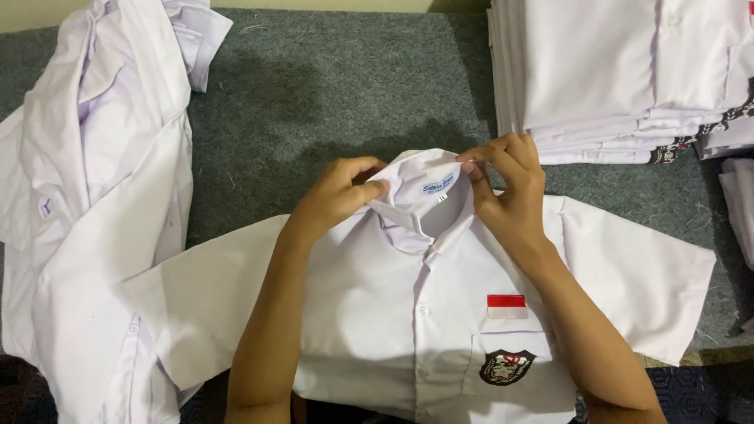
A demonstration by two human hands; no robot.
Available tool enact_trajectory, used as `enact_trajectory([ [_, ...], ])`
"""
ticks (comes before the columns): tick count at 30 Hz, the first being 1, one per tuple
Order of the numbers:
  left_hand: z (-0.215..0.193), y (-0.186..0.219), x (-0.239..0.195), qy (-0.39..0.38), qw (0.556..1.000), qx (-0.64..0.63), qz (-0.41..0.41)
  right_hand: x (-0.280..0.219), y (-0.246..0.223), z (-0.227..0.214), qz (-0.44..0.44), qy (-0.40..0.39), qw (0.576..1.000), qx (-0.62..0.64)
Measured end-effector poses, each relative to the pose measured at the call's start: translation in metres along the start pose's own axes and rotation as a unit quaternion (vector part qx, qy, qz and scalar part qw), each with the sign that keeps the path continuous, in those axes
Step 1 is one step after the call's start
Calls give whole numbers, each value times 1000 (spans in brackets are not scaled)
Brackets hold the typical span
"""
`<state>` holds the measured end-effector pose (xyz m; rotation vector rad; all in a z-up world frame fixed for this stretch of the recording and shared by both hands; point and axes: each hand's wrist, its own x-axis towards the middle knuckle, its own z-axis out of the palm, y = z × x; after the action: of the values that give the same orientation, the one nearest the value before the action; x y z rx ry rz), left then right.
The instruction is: The person folds a white short-sleeved shirt on a table, smoothing the fabric and aligning the collar and sleeves. They then fold the shirt in half and place it on a stack of similar shirts.
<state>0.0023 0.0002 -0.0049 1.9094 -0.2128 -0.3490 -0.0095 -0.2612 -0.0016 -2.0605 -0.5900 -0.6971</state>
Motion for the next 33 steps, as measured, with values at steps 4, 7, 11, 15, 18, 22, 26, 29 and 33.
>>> enact_trajectory([
  [4, 0, -2, -3, -14, 995, -91, -34, 0, -3, 3, -3, 3, 1000, -17],
  [7, 2, -6, 1, -18, 986, -164, -20, 0, -2, 3, 10, -16, 999, -46],
  [11, 11, -40, 20, -22, 968, -228, -108, -1, 0, 3, 7, -21, 999, -39],
  [15, 11, -38, 23, -27, 935, -336, -109, -1, 1, 1, -16, -43, 997, -60],
  [18, 15, -19, 13, -43, 934, -341, -98, 3, -15, -2, -58, -78, 993, -61],
  [22, 17, -10, 9, -53, 934, -344, -84, 4, -24, 1, -101, -101, 989, -21],
  [26, 21, -5, 8, -43, 974, -221, -14, -4, -6, 7, -120, -73, 990, 5],
  [29, 16, -13, 13, 22, 996, -71, 42, -6, -8, 11, -140, -59, 988, -30],
  [33, 2, 6, 2, 64, 996, 14, 64, -4, -15, 15, -188, -42, 977, -88],
])
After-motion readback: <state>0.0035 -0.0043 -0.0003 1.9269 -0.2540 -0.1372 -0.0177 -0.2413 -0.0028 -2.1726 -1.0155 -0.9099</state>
